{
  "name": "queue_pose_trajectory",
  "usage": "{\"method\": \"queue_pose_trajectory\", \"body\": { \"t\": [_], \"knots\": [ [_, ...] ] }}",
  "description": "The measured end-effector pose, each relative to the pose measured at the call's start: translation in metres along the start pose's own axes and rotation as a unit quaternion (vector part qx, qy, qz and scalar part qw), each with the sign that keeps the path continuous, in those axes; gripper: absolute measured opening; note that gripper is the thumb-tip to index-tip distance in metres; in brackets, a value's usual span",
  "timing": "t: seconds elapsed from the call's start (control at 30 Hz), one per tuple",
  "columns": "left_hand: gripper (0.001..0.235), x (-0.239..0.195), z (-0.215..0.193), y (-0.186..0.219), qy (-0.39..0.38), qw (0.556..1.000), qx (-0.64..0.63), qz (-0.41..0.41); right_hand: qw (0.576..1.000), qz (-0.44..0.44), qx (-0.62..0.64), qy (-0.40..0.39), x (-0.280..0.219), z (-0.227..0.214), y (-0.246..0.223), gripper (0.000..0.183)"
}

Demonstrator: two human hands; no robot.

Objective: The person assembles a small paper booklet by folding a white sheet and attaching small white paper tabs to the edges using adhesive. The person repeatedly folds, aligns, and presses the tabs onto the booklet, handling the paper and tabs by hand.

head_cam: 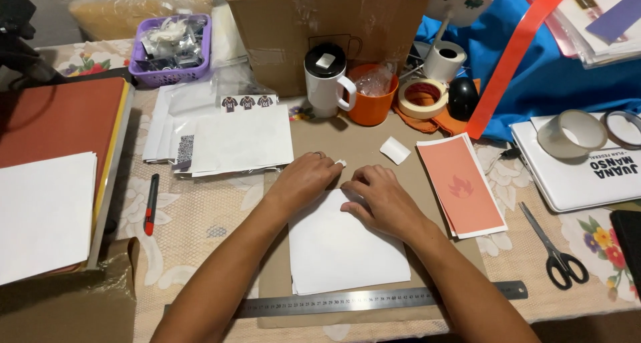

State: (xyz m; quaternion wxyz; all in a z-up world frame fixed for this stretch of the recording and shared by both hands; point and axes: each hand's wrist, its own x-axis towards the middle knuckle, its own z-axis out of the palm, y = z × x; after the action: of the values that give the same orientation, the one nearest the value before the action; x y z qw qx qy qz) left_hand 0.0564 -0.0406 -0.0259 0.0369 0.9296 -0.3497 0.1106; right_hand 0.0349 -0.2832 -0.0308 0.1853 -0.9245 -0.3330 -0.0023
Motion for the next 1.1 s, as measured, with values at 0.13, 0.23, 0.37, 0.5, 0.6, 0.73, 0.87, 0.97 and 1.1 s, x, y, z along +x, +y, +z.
{"method": "queue_pose_trajectory", "body": {
  "t": [0.13,0.23,0.37,0.5,0.6,0.73,0.87,0.97,1.1],
  "knots": [
    [0.024,-0.002,0.015,-0.003,0.013,0.998,-0.048,-0.050,0.997,-0.010,0.011,0.073,0.001,0.003,0.009,0.037],
    [0.032,0.000,0.013,-0.005,0.075,0.971,-0.158,-0.163,0.992,-0.006,0.011,0.126,0.002,0.014,0.021,0.032],
    [0.036,0.002,0.036,-0.013,0.100,0.955,-0.178,-0.217,0.987,0.007,0.010,0.157,0.001,0.017,0.021,0.030],
    [0.036,0.000,0.029,-0.004,0.143,0.899,-0.308,-0.276,0.979,-0.003,0.028,0.200,0.003,0.012,0.014,0.029],
    [0.043,-0.007,0.016,0.015,0.153,0.817,-0.476,-0.287,0.962,-0.047,0.071,0.259,0.001,0.007,0.006,0.031],
    [0.058,-0.020,0.009,0.034,0.109,0.686,-0.665,-0.272,0.929,-0.134,0.118,0.325,0.001,0.007,-0.003,0.024],
    [0.059,-0.036,-0.005,0.035,0.108,0.643,-0.717,-0.246,0.922,-0.136,0.145,0.331,0.000,0.005,-0.011,0.018],
    [0.055,-0.045,-0.001,0.036,0.119,0.612,-0.746,-0.233,0.901,-0.166,0.174,0.360,-0.001,-0.001,-0.019,0.017],
    [0.053,-0.045,0.014,0.035,0.147,0.606,-0.753,-0.212,0.891,-0.196,0.142,0.383,-0.003,0.002,-0.016,0.019]
  ]
}}
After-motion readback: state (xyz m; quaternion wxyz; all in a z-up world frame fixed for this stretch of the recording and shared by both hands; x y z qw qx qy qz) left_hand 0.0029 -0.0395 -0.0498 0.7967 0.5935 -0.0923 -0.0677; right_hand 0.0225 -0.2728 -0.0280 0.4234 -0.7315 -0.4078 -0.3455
